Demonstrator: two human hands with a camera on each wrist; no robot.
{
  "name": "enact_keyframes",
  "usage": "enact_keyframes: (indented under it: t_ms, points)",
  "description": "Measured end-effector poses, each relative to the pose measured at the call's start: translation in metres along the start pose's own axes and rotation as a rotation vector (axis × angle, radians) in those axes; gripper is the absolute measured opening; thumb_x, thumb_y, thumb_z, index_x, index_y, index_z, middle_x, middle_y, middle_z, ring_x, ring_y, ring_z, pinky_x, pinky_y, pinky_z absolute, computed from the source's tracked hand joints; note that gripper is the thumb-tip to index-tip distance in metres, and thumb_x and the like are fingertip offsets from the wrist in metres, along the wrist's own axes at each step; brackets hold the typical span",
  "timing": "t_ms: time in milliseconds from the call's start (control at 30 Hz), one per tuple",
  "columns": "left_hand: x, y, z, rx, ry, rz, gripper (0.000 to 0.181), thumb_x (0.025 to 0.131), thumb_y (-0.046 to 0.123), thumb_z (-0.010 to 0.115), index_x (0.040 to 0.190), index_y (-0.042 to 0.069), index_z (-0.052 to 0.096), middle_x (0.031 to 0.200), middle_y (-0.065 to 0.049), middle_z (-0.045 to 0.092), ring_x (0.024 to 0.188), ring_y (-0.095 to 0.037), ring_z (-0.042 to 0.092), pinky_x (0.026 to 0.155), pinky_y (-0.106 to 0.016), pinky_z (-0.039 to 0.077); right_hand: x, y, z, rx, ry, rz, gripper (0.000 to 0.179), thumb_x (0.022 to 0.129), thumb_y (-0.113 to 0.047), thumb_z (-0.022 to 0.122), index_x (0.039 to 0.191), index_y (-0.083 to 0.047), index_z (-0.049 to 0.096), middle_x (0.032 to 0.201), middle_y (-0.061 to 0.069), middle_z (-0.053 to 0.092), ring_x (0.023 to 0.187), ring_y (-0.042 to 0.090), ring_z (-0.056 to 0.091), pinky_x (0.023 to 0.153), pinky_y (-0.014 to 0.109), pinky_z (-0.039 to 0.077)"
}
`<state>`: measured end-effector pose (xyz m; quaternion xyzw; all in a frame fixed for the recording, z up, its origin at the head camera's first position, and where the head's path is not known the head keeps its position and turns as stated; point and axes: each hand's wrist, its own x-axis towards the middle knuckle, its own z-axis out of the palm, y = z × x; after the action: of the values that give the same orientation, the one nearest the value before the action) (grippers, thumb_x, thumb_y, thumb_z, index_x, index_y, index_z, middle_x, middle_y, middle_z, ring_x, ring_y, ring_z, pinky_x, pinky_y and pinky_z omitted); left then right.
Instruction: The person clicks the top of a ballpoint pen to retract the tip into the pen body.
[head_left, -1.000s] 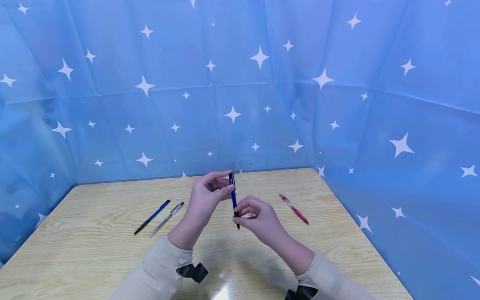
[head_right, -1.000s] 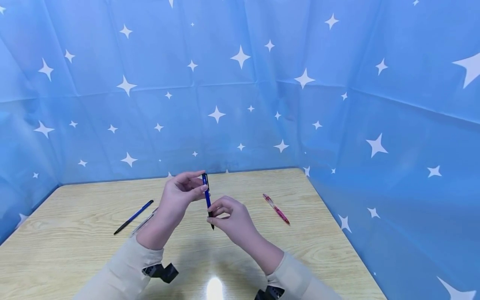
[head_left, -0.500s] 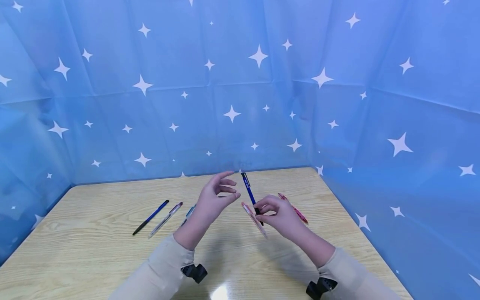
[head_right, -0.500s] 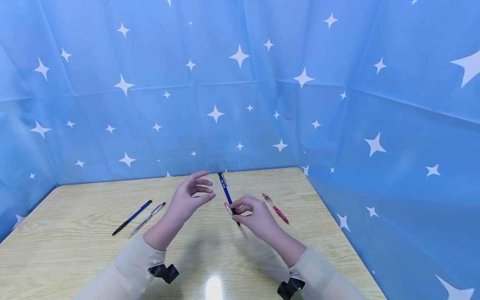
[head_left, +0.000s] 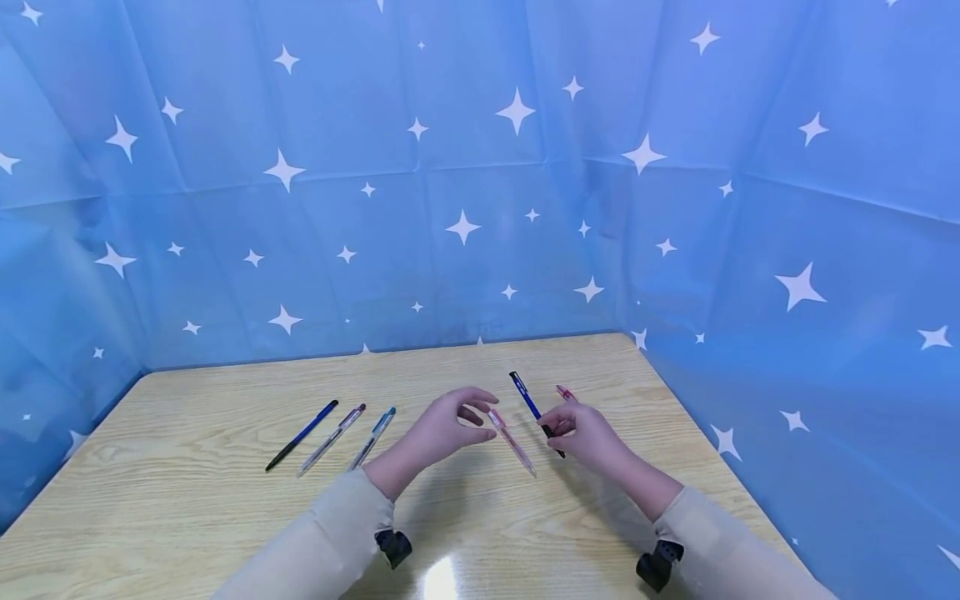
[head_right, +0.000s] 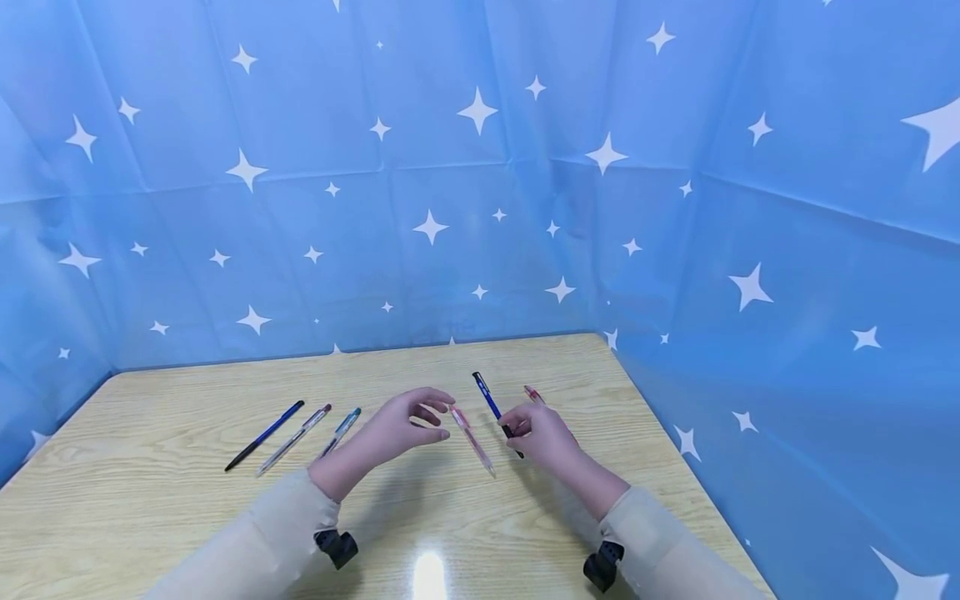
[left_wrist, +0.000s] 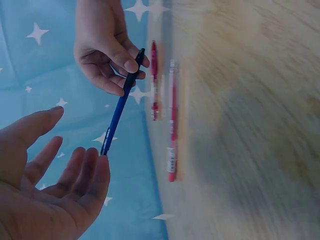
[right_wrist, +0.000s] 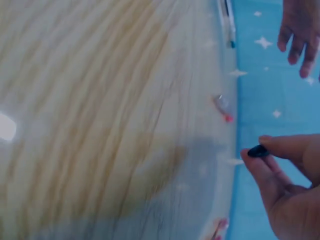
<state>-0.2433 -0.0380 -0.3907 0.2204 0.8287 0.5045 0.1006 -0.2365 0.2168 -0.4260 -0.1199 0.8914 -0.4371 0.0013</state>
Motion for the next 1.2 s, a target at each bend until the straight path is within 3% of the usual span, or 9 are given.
enact_keyframes:
  t_ms: [233,500,833,1033,1200]
  points:
    - [0.005,-0.012,0.009,0.086,-0.02,-0.024,0.038,0.085,0.01,0.077,0.121,0.013,0.066,0.116,-0.014,0.062,0.098,-0.025,0.062,0.077,-0.035,0.055,0.006,0.012,-0.003,-0.098,-0.058,0.038,0.027,0.077,0.013,0.074,0.101,0.0,0.073,0.089,0.004,0.061,0.081,0.016,0.059,0.066,0.031,0.054]
    - [0.004,-0.02,0.015,0.104,-0.035,-0.01,0.037,0.085,0.008,0.077,0.12,0.007,0.067,0.116,-0.016,0.062,0.096,-0.027,0.063,0.077,-0.037,0.054,0.014,0.019,-0.001,-0.175,-0.109,0.049,0.025,0.076,0.011,0.075,0.098,-0.002,0.073,0.08,0.001,0.061,0.072,0.013,0.056,0.064,0.03,0.051]
    - [0.004,-0.021,0.015,0.105,-0.028,-0.016,0.035,0.085,0.009,0.077,0.118,0.011,0.068,0.129,-0.011,0.056,0.096,-0.025,0.062,0.077,-0.035,0.054,0.019,0.018,-0.001,-0.212,-0.151,0.059,0.025,0.076,0.006,0.078,0.097,-0.005,0.073,0.079,0.0,0.062,0.074,0.012,0.057,0.066,0.03,0.051]
    - [0.005,-0.02,0.015,0.118,-0.029,-0.016,0.035,0.085,0.009,0.076,0.119,0.01,0.068,0.122,-0.012,0.06,0.094,-0.024,0.062,0.076,-0.035,0.054,0.019,0.018,-0.001,-0.233,-0.185,0.018,0.029,0.072,0.006,0.081,0.097,-0.005,0.074,0.077,0.0,0.062,0.072,0.011,0.056,0.063,0.029,0.05]
    - [0.007,-0.016,0.016,0.11,-0.038,-0.017,0.035,0.085,0.009,0.076,0.119,0.011,0.067,0.116,-0.014,0.062,0.094,-0.023,0.061,0.075,-0.034,0.054,0.016,0.019,-0.009,-0.178,-0.206,-0.01,0.028,0.075,0.003,0.08,0.1,-0.002,0.072,0.078,0.0,0.062,0.072,0.012,0.058,0.064,0.03,0.051]
